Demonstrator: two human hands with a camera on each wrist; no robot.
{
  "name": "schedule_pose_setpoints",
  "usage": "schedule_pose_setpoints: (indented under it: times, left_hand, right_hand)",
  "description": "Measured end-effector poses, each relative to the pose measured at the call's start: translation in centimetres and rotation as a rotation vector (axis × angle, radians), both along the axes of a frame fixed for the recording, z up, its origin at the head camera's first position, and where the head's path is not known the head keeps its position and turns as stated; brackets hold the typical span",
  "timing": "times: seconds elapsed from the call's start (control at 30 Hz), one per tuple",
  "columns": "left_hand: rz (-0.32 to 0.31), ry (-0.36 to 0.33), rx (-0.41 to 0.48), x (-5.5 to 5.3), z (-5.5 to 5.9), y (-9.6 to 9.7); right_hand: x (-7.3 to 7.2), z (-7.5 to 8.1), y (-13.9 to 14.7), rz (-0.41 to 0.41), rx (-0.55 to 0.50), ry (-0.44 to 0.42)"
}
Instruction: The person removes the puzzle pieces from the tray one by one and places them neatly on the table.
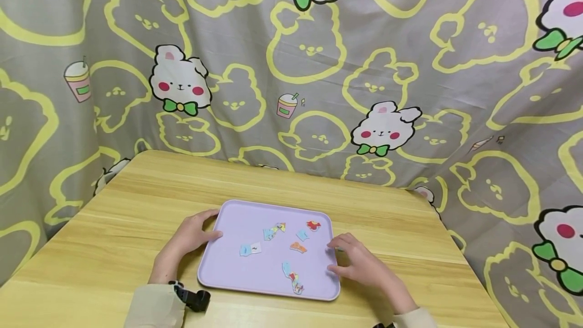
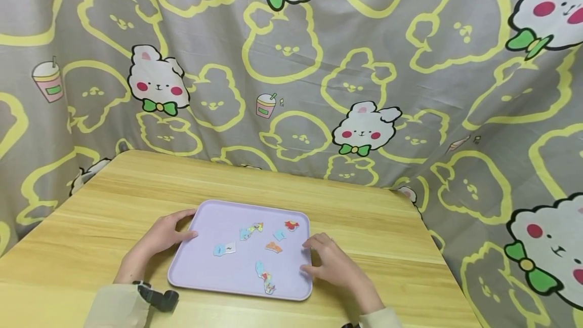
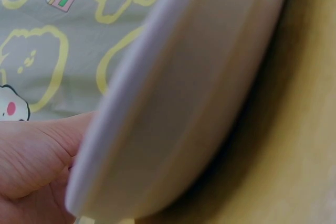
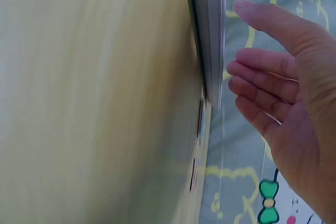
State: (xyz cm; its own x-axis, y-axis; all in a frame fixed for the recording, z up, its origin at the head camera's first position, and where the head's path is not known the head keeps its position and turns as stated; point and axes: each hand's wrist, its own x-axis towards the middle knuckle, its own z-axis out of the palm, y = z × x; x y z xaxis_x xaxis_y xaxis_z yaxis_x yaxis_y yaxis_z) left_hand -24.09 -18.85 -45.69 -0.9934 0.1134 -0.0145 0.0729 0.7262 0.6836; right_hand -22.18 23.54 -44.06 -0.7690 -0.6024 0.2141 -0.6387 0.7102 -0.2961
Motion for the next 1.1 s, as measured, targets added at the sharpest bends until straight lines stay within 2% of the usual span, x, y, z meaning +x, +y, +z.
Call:
schedule_pose_setpoints:
  times: [0.17,0.5,0.67,1.1]
  left_hand:
    - [-0.003,0.003,0.0,-0.1,-0.1,0.0]
    - [-0.002,-0.004,-0.004,-0.2,0.0,-0.2]
    - [-0.001,-0.002,0.0,-0.1,0.1,-0.2]
    - [0.001,-0.012,0.0,-0.1,0.0,-0.1]
  right_hand:
    - [0.7,0.1,-1.5,0.068,0.032,0.036]
    - [1.7,0.3,-4.3,0.219,0.085,-0.024]
    - [1.8,0.0,-5.1,0.269,0.098,-0.018]
    - [1.8,-0.2,-6.0,0.301,0.128,-0.005]
